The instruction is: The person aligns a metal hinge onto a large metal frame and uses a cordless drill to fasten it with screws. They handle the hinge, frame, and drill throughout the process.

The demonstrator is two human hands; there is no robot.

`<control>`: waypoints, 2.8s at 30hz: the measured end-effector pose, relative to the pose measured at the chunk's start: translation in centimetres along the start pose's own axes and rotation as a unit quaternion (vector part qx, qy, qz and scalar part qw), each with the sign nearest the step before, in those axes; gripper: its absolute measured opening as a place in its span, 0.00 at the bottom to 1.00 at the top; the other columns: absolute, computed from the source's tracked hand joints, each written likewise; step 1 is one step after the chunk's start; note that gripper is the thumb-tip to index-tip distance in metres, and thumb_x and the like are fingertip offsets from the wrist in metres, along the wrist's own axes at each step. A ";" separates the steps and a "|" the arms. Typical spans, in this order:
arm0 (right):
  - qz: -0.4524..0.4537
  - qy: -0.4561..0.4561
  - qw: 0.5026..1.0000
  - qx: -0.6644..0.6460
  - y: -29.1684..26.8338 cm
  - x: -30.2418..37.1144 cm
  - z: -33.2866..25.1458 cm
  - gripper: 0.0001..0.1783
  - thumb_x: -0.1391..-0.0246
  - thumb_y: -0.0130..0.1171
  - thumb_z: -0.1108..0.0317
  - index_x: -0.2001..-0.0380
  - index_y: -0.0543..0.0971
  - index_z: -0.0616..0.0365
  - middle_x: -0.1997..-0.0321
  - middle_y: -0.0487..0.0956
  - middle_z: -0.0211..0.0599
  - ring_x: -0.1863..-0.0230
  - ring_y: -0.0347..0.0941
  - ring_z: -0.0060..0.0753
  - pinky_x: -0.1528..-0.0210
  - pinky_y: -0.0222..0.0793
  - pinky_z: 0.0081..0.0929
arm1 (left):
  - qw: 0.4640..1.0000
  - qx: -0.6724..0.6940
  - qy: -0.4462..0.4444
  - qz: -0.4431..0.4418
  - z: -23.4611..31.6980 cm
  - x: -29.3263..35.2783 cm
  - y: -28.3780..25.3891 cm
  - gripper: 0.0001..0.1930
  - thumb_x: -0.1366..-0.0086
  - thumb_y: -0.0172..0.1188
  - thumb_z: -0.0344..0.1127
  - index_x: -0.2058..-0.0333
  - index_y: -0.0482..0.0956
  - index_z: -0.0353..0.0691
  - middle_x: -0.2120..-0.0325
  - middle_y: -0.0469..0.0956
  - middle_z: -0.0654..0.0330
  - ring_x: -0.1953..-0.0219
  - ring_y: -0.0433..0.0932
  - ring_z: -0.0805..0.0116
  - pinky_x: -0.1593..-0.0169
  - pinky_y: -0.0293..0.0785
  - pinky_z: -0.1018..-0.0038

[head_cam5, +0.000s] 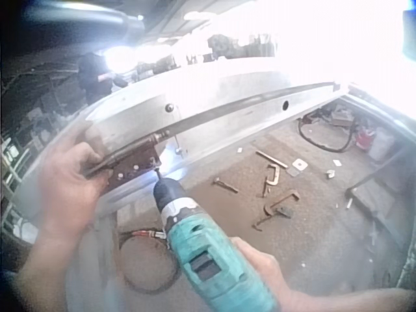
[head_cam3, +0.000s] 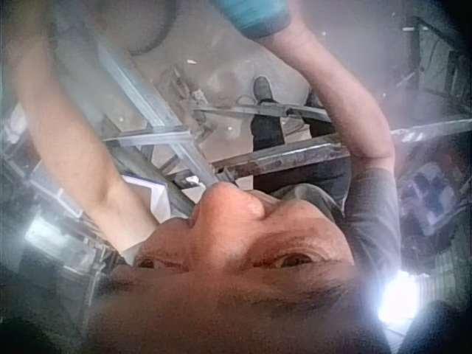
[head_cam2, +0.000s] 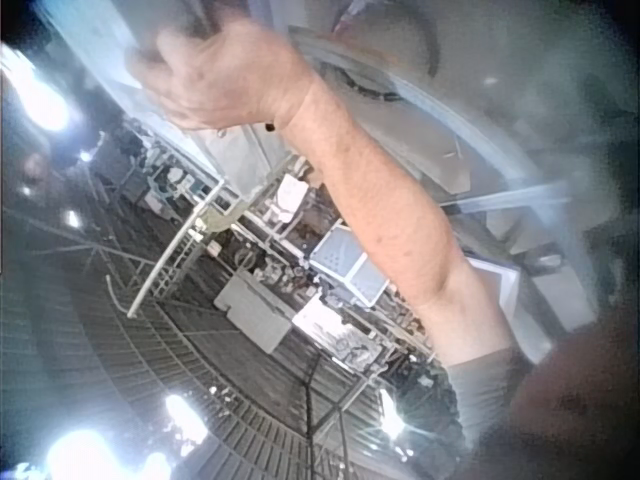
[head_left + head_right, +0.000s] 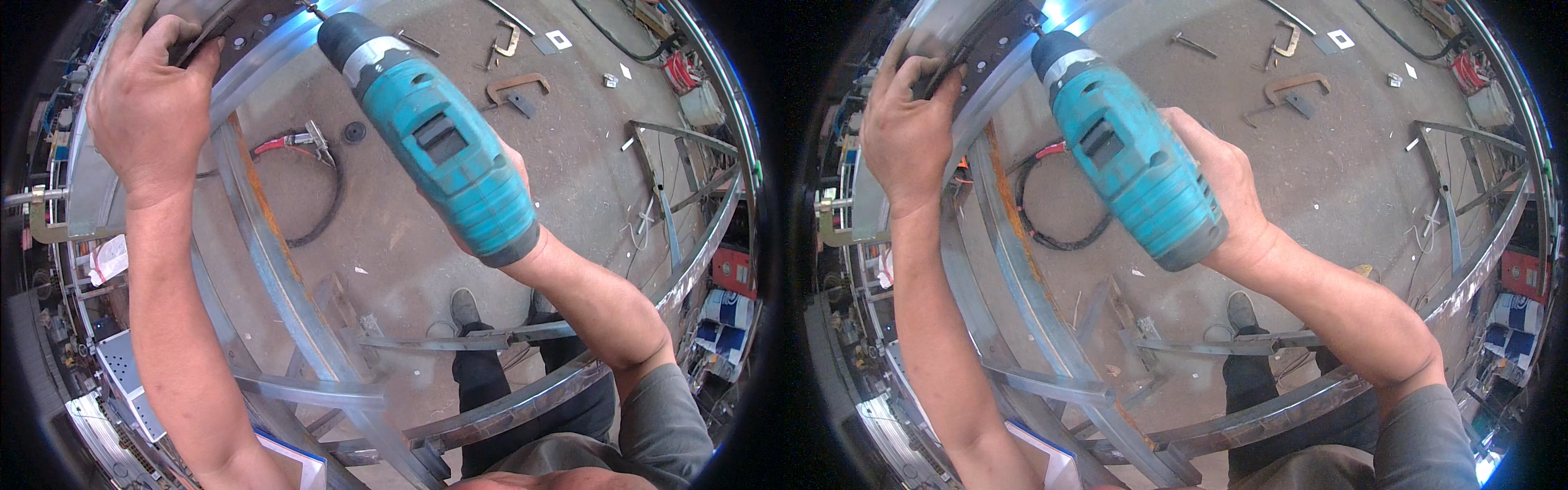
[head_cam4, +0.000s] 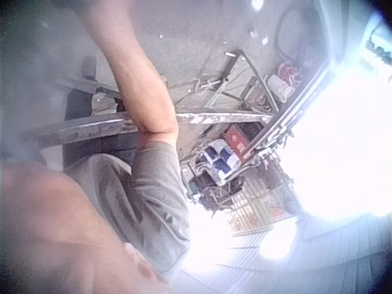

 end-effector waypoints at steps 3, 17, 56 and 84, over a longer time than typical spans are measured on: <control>0.002 -0.002 1.000 0.002 0.0 0.0 -0.2 0.28 0.51 0.73 0.67 0.46 0.75 0.55 0.57 0.84 0.46 0.55 0.84 0.46 0.53 0.78 0.35 | 1.000 0.001 -0.009 -0.006 0.0 0.1 0.1 0.11 0.40 0.73 0.46 0.61 0.88 0.50 0.56 0.85 0.66 0.56 0.85 0.62 0.52 0.79 0.64; 0.008 0.031 0.999 -0.015 0.1 -0.2 -0.9 0.26 0.52 0.72 0.68 0.48 0.77 0.56 0.58 0.84 0.47 0.55 0.84 0.46 0.53 0.78 0.35 | 0.998 0.015 0.029 0.050 1.0 -0.4 -0.7 0.11 0.42 0.74 0.43 0.62 0.87 0.48 0.48 0.83 0.63 0.51 0.83 0.59 0.49 0.78 0.64; -0.027 0.105 0.992 0.060 -0.5 -0.6 -3.7 0.28 0.56 0.75 0.64 0.50 0.78 0.55 0.60 0.84 0.43 0.58 0.84 0.45 0.55 0.77 0.37 | 1.000 0.009 -0.017 0.017 0.8 -0.1 -0.7 0.09 0.43 0.75 0.45 0.67 0.85 0.54 0.41 0.79 0.72 0.43 0.80 0.65 0.41 0.76 0.62; 0.014 0.127 0.989 0.069 2.3 0.4 -4.4 0.29 0.58 0.77 0.63 0.52 0.77 0.54 0.62 0.83 0.42 0.60 0.83 0.45 0.57 0.78 0.37 | 0.999 0.017 -0.020 0.026 0.8 -0.1 -0.8 0.09 0.45 0.76 0.44 0.68 0.84 0.56 0.43 0.81 0.73 0.45 0.80 0.66 0.40 0.73 0.62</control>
Point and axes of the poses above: each hand's wrist, its own x-axis away from the middle knuckle, its own y-axis out of the palm, z = x × y, the point moved 6 cm from there along -x, towards the middle knuckle
